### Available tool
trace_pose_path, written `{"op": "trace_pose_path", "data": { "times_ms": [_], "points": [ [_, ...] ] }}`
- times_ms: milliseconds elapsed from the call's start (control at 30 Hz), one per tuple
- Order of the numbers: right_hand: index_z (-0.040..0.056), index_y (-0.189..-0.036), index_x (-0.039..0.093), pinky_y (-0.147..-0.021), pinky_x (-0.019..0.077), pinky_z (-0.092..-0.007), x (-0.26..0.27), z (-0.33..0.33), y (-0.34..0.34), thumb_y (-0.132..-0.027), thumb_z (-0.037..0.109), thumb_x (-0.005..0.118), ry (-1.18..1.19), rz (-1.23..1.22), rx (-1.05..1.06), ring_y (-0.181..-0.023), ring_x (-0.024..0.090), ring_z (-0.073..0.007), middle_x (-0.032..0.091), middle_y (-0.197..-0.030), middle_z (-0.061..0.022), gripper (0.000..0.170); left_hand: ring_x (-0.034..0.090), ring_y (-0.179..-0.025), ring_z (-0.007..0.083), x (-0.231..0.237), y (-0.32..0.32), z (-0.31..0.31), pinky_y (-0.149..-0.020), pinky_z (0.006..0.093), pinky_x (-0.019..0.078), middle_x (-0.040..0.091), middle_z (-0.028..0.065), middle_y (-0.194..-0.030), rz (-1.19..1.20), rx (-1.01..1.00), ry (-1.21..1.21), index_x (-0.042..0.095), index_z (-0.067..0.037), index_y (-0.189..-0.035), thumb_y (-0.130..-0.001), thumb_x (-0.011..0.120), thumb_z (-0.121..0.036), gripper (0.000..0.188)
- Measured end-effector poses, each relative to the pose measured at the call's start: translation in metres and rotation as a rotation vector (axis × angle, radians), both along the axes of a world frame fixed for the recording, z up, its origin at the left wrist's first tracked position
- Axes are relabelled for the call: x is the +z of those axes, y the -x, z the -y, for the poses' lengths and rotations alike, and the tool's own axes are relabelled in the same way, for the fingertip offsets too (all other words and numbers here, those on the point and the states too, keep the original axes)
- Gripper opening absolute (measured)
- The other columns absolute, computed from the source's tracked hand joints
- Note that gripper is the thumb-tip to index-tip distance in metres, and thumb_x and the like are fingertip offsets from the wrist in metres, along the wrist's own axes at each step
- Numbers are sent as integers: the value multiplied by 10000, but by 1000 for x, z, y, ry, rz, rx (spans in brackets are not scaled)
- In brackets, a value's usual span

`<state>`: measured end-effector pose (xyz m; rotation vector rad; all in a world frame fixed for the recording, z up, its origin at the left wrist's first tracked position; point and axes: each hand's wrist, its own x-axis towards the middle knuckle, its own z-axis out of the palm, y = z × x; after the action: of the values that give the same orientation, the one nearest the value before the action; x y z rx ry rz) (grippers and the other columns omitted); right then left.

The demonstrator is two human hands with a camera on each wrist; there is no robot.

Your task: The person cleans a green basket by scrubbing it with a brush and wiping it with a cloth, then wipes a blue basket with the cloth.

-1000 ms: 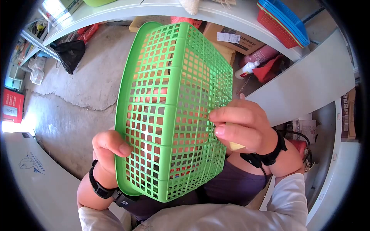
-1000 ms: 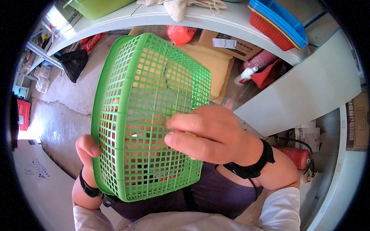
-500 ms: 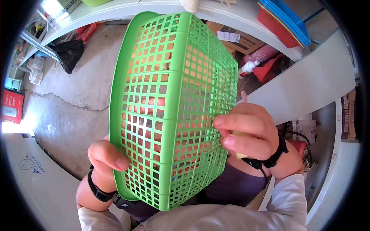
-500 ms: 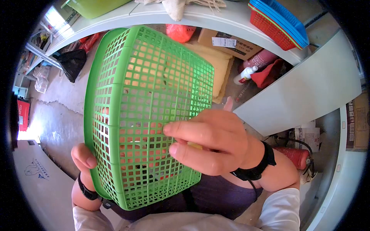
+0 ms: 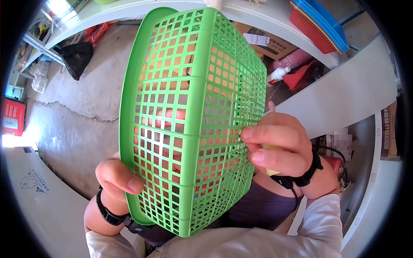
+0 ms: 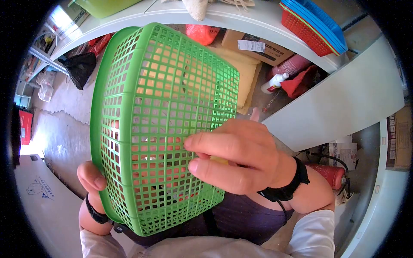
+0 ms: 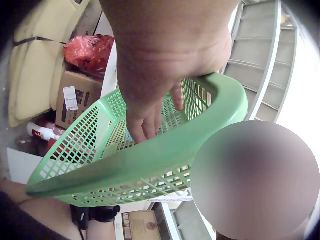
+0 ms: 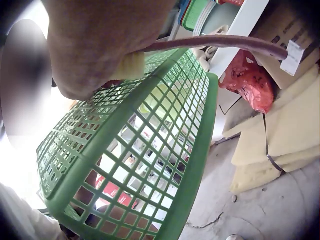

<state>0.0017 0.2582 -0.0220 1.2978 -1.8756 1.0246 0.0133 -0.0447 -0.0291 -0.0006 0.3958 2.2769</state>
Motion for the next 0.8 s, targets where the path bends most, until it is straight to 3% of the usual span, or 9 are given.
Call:
{"op": "trace_pose_path", "data": {
  "times_ms": [100, 200, 233, 333, 500, 600, 700, 800],
  "points": [
    [50, -1101, 609, -515, 492, -277, 0, 1, 0, -847, 33, 640, 2, -3, -18, -639, 617, -187, 651, -1058, -174, 257, 578, -1183, 355, 3, -4, -3, -1047, 419, 434, 565, 247, -1330, -100, -15, 46, 392, 114, -1401, -570, 556, -23, 858],
    [54, -1099, 612, -529, 499, -287, 0, 2, -5, -838, 33, 651, 4, 34, -62, -660, 627, -196, 651, -1041, -162, 265, 577, -1169, 426, 19, -6, -4, -1073, 548, 404, 563, 287, -1316, -258, 28, 364, 420, 102, -1389, -527, 541, -65, 887],
    [55, -1097, 613, -542, 508, -294, 2, 0, -6, -824, 20, 666, -19, 50, -79, -674, 633, -202, 651, -1036, -158, 280, 589, -1161, 407, 16, -6, -1, -1066, 531, 420, 591, 267, -1285, -274, 12, 393, 436, 89, -1383, -494, 574, -64, 913],
    [55, -1092, 617, -614, 532, -317, 12, 6, -15, -771, -42, 712, -23, 262, -173, -741, 650, -225, 649, -1020, -147, 349, 559, -1209, 263, 27, -6, -15, -1043, 375, 413, 579, 162, -1330, -311, 18, 388, 417, 77, -1396, -589, 647, -55, 849],
    [42, -1088, 617, -726, 538, -335, 8, 16, -13, -715, -121, 743, 142, 421, -225, -842, 656, -249, 644, -991, -137, 426, 486, -1288, 233, 28, -7, -16, -1086, 364, 359, 528, 118, -1399, -323, -35, 429, 394, 25, -1433, -614, 630, -35, 855],
    [25, -1085, 614, -741, 532, -331, 6, 19, -11, -725, -125, 738, 158, 404, -220, -860, 656, -246, 643, -987, -138, 410, 631, -1122, 323, 33, -9, -24, -1018, 445, 488, 632, 182, -1240, -281, 65, 616, 460, 34, -1362, -506, 643, -58, 880],
    [10, -1083, 610, -742, 531, -326, 4, 20, -11, -728, -125, 738, 188, 419, -229, -858, 658, -242, 644, -989, -141, 401, 495, -1278, 227, 25, -5, -16, -1076, 358, 368, 532, 132, -1394, -405, -55, 445, 392, 46, -1430, -638, 619, -38, 828],
    [5, -1094, 606, -747, 528, -318, 3, 20, -13, -733, -119, 743, 209, 473, -242, -859, 663, -238, 652, -993, -139, 405, 507, -1262, 224, 21, -7, -16, -1054, 363, 391, 528, 140, -1397, -534, -62, 474, 401, 55, -1422, -670, 617, -48, 790]
  ]
}}
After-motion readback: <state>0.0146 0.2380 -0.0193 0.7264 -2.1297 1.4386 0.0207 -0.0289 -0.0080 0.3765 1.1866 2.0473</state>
